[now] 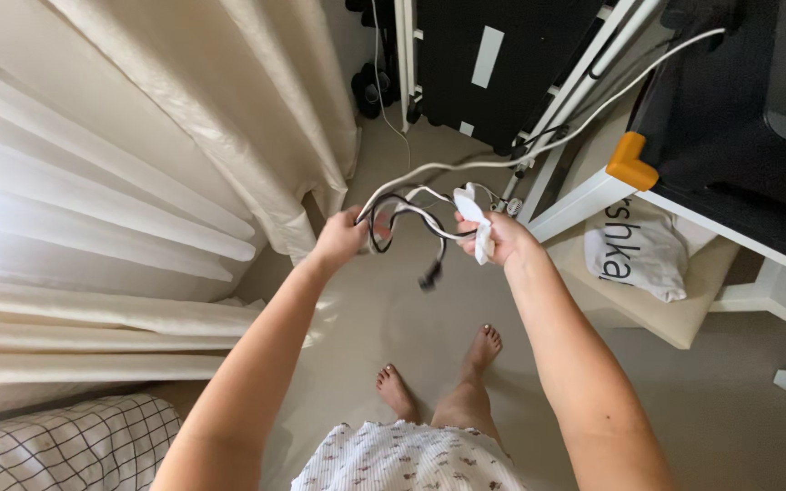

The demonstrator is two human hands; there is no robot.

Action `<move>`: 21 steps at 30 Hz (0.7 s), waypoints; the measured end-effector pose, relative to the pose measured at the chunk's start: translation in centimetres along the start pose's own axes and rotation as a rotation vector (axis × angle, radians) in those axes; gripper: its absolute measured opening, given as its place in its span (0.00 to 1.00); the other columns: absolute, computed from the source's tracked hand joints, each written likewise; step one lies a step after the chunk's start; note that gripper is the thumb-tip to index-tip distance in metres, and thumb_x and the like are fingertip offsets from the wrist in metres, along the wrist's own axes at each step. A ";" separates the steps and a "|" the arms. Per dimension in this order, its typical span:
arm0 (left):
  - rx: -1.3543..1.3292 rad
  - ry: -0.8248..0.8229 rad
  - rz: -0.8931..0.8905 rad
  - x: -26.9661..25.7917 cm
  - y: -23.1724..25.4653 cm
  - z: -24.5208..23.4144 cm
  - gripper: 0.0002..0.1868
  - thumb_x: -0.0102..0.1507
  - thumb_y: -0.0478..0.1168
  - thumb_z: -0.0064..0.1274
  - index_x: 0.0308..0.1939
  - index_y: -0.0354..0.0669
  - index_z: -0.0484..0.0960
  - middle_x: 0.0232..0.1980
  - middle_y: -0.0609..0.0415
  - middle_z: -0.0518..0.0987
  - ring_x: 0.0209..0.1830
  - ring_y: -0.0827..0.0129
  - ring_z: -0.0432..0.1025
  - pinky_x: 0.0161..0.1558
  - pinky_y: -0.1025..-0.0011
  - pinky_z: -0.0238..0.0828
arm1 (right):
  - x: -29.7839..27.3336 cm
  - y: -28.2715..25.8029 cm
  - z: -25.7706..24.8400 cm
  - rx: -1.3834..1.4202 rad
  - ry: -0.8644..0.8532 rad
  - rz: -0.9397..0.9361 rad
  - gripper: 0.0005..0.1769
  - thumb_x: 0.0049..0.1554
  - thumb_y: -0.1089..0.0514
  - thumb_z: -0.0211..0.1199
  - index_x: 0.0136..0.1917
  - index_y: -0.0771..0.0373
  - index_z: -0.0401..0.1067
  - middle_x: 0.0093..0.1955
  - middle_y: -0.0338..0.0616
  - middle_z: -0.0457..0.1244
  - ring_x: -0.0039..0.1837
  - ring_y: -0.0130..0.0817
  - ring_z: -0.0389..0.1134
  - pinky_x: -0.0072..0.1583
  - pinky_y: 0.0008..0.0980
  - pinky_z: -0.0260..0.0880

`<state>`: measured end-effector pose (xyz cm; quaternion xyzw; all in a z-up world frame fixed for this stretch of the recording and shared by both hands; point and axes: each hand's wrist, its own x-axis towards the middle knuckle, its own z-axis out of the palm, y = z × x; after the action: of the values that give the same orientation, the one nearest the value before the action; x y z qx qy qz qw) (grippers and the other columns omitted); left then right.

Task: The person wipes the exterior of an Epson printer with a white cloth, then cleans the power cable and USB cable with the same cloth. The person does not load paper or replace a cartridge.

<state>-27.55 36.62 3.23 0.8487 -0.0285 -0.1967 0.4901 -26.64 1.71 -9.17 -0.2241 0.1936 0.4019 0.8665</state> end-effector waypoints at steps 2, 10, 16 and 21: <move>-0.299 -0.204 -0.124 0.0 -0.5 -1.0 0.24 0.72 0.51 0.40 0.51 0.40 0.87 0.27 0.59 0.82 0.20 0.75 0.56 0.25 0.73 0.54 | -0.3 -0.5 -0.1 0.095 0.030 -0.019 0.11 0.65 0.55 0.51 0.48 0.65 0.67 0.29 0.33 0.58 0.32 0.26 0.56 0.33 0.24 0.60; -0.505 -0.181 -0.059 0.2 -1.6 -3.4 0.22 0.70 0.57 0.43 0.47 0.44 0.84 0.21 0.68 0.59 0.19 0.81 0.50 0.23 0.77 0.44 | -5.7 -4.1 -1.8 0.284 -0.006 -0.147 0.16 0.66 0.55 0.54 0.51 0.73 0.70 0.34 0.42 0.64 0.32 0.27 0.63 0.30 0.23 0.62; -0.444 0.110 0.201 2.1 -1.8 -1.0 0.16 0.72 0.52 0.49 0.46 0.44 0.80 0.27 0.70 0.63 0.26 0.84 0.55 0.28 0.79 0.51 | -5.0 -2.7 0.8 -0.766 0.798 -0.507 0.21 0.65 0.44 0.58 0.62 0.61 0.69 0.46 0.43 0.67 0.46 0.34 0.66 0.44 0.35 0.67; -0.795 -0.137 0.056 1.0 -2.3 -1.2 0.18 0.74 0.54 0.43 0.41 0.47 0.79 0.24 0.69 0.60 0.20 0.84 0.50 0.23 0.80 0.45 | -3.5 -3.8 0.8 -0.291 0.652 -0.682 0.25 0.66 0.47 0.53 0.70 0.62 0.62 0.56 0.53 0.69 0.58 0.43 0.69 0.56 0.42 0.72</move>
<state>-26.49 38.54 1.55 0.5769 -0.0059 -0.2349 0.7823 -25.62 -2.13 -5.81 -0.5075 0.3120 0.0273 0.8027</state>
